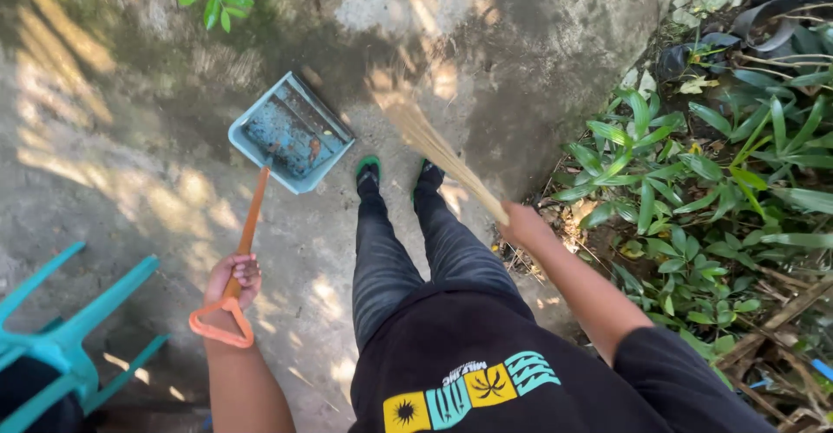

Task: The person sweeps dry leaves and debris on a concrete path using a traditional broom and a dustpan. They gather the debris into a pile and sweep it into the dustpan, then walk to a different spot to empty the dustpan and continue sweeping.

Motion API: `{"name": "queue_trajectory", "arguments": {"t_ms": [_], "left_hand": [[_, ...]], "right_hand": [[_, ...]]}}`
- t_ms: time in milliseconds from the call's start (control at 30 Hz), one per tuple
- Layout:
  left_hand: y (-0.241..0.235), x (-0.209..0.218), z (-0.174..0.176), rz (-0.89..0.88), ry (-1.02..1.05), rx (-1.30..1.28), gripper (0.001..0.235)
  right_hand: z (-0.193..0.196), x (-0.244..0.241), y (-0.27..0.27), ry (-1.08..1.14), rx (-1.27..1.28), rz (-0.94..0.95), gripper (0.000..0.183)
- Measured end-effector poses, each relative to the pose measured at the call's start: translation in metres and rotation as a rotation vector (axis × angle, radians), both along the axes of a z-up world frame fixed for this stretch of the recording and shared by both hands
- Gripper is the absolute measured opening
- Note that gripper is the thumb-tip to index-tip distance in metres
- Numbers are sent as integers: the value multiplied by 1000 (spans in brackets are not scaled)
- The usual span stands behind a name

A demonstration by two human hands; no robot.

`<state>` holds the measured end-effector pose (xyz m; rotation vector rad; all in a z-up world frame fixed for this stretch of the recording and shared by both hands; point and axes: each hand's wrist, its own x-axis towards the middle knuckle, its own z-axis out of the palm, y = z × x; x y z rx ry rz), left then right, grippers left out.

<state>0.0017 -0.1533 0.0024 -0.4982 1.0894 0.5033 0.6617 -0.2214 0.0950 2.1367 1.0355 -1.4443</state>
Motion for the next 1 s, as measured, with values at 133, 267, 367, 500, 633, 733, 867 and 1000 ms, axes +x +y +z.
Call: {"name": "queue_trajectory", "arguments": {"t_ms": [133, 267, 367, 500, 633, 733, 867, 1000], "left_hand": [[-29, -3, 28, 62, -49, -28, 7], [-46, -16, 27, 56, 81, -75, 8], [-63, -46, 23, 62, 70, -108, 9], [-65, -83, -3, 91, -44, -227, 13], [-52, -102, -52, -24, 105, -199, 15], [-49, -118, -78, 89, -45, -309, 22], [-56, -131, -71, 27, -38, -271, 21], [-71, -158, -57, 73, -293, -386, 25]], "right_hand": [[82, 2, -42, 7, -60, 51, 53], [101, 15, -51, -75, 23, -202, 67], [77, 15, -35, -151, 18, -275, 68], [-34, -1, -26, -215, 318, -33, 50], [-81, -96, -28, -207, 128, -66, 50], [-96, -164, -79, -121, 57, 135, 49], [8, -209, -129, 97, 30, 183, 51], [67, -189, -194, 15, -35, 48, 62]]}}
